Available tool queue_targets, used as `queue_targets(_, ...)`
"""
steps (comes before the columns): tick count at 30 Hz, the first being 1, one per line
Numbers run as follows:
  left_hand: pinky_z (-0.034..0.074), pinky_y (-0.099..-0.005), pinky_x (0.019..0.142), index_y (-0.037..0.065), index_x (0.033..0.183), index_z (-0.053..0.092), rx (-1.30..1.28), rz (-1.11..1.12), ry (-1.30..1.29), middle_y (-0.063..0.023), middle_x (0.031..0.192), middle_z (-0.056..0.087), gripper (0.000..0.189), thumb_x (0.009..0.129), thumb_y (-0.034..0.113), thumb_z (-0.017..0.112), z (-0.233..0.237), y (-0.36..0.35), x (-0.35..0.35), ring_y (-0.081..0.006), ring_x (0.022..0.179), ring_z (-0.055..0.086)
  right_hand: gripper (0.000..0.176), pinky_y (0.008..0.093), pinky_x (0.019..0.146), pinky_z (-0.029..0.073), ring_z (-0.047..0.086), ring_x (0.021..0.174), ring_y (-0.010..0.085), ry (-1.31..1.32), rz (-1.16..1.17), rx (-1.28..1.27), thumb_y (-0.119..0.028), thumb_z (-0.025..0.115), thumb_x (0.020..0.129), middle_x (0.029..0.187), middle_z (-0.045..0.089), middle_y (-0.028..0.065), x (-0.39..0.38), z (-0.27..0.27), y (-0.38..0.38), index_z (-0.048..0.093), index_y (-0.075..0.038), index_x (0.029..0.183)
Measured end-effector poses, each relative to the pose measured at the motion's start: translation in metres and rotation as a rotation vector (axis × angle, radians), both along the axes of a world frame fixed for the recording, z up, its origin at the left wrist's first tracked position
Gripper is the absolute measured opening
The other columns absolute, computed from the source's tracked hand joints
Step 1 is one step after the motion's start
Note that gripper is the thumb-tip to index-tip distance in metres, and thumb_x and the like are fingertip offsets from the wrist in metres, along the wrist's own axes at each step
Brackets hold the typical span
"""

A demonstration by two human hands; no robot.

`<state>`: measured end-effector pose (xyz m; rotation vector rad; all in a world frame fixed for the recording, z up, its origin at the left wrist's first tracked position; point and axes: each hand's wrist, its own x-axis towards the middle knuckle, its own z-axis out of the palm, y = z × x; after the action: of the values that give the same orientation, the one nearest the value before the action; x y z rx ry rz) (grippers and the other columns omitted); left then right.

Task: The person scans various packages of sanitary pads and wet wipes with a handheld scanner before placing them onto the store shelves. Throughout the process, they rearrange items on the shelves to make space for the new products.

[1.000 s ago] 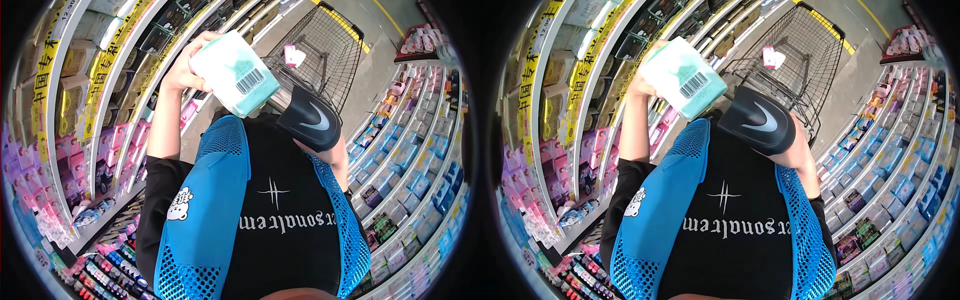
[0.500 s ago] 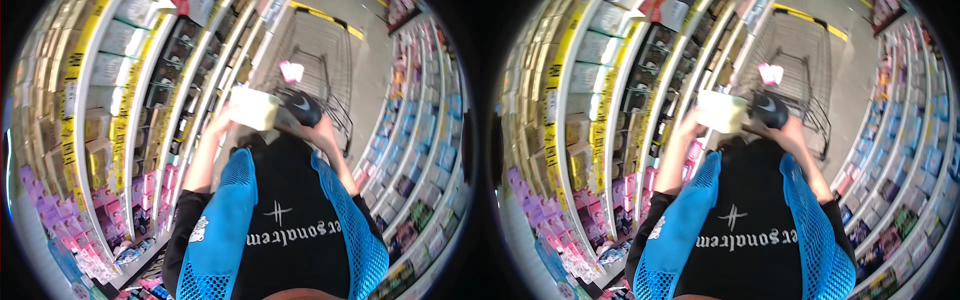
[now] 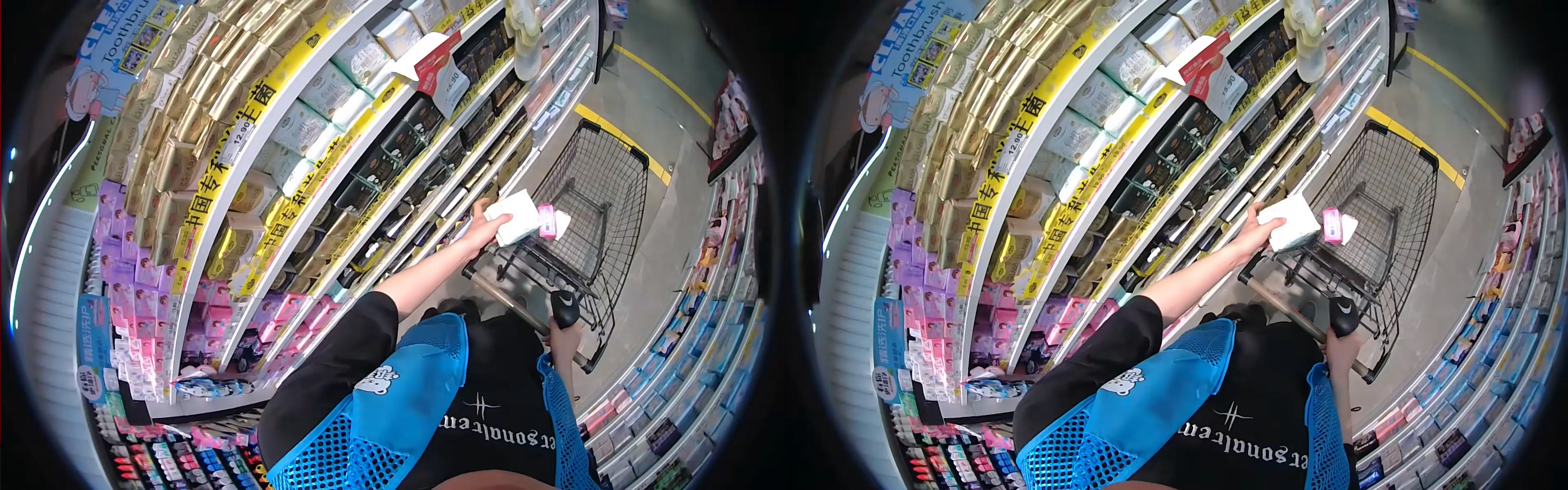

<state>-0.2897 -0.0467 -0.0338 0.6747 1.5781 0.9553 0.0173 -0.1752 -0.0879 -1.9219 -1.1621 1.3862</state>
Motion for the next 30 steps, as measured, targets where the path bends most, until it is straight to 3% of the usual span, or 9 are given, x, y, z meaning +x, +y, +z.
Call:
queue_targets(3,0.054,-0.0378,0.080,0.010,0.139,0.031,0.058,0.009,0.025,-0.0174,0.119,0.062,0.076,0.082,0.030,0.077,-0.016,0.025,0.014,-0.0252,0.102,0.064,0.028,0.0334,0.043,0.052,0.067,0.047,0.0215,-0.027,-0.023,-0.019,-0.020,0.073,0.084,0.052,0.063,0.0128,-0.001,0.010,0.001,0.065,0.006,0.080)
queue_targets(7,0.049,-0.0490,0.092,0.012,0.138,0.042,0.107,-0.129,0.708,-0.0253,0.115,0.061,0.078,0.077,0.045,0.077,-0.032,0.050,0.028,-0.0428,0.106,0.063,0.034,0.0354,0.048,0.053,0.067,0.048,0.0222,-0.047,0.045,-0.089,-0.026,0.075,0.082,0.053,0.064,0.0133,0.002,0.024,-0.009,0.067,0.007,0.078)
queue_targets(9,0.048,-0.0513,0.093,0.017,0.139,0.042,0.147,-0.161,0.881,-0.0255,0.118,0.057,0.076,0.077,0.045,0.076,-0.022,0.054,0.043,-0.0481,0.107,0.060,0.027,0.0341,0.043,0.052,0.067,0.048,0.0218,-0.018,-0.004,-0.088,-0.017,0.075,0.082,0.057,0.064,0.0145,0.001,0.017,-0.016,0.065,0.005,0.092)
queue_targets(15,0.051,-0.0555,0.089,0.023,0.137,0.045,0.205,-0.531,1.183,-0.0215,0.127,0.041,0.062,0.082,0.023,0.072,-0.040,0.046,0.054,-0.0428,0.119,0.048,0.030,0.0397,0.056,0.055,0.070,0.055,0.0253,-0.071,0.004,-0.005,-0.022,0.076,0.079,0.058,0.066,0.0154,0.007,-0.009,-0.024,0.068,0.006,0.078)
queue_targets(18,0.049,-0.0552,0.092,0.024,0.135,0.049,0.264,-0.707,1.296,-0.0208,0.127,0.041,0.061,0.079,0.016,0.071,-0.054,0.037,0.055,-0.0427,0.120,0.047,0.024,0.0382,0.051,0.052,0.067,0.052,0.0252,-0.015,0.058,-0.058,-0.017,0.076,0.079,0.063,0.066,0.0156,0.015,-0.015,-0.025,0.068,0.004,0.084)
queue_targets(20,0.048,-0.0538,0.095,0.024,0.132,0.052,0.354,-0.781,1.378,-0.0211,0.127,0.042,0.060,0.077,0.010,0.070,-0.063,0.035,0.057,-0.0428,0.121,0.046,0.032,0.0440,0.062,0.053,0.068,0.063,0.0364,-0.092,0.063,0.067,-0.023,0.078,0.075,0.064,0.065,0.0229,0.015,-0.011,-0.026,0.068,0.007,0.080)
queue_targets(23,0.047,-0.0511,0.098,0.023,0.130,0.056,0.292,-0.808,1.201,-0.0214,0.128,0.042,0.058,0.075,0.006,0.067,-0.077,0.045,0.054,-0.0424,0.124,0.044,0.039,0.0487,0.071,0.053,0.068,0.077,0.0456,-0.111,0.090,0.120,-0.028,0.079,0.072,0.071,0.065,0.0303,0.013,0.002,-0.022,0.069,0.009,0.081)
queue_targets(27,0.039,-0.0496,0.109,0.026,0.134,0.055,0.195,-0.987,1.056,-0.0198,0.139,0.039,0.055,0.080,0.026,0.066,-0.079,0.058,0.048,-0.0430,0.129,0.041,0.037,0.0477,0.074,0.054,0.069,0.082,0.0432,-0.090,0.128,0.111,-0.027,0.079,0.072,0.078,0.067,0.0298,0.016,0.005,-0.020,0.071,0.006,0.086)
queue_targets(30,0.033,-0.0470,0.115,0.024,0.131,0.062,0.388,-0.988,1.063,-0.0216,0.153,0.028,0.054,0.082,0.047,0.066,-0.113,0.051,0.041,-0.0421,0.141,0.029,0.037,0.0465,0.076,0.055,0.069,0.085,0.0423,-0.092,0.129,0.150,-0.027,0.079,0.071,0.079,0.069,0.0276,0.018,0.009,-0.018,0.072,0.004,0.089)
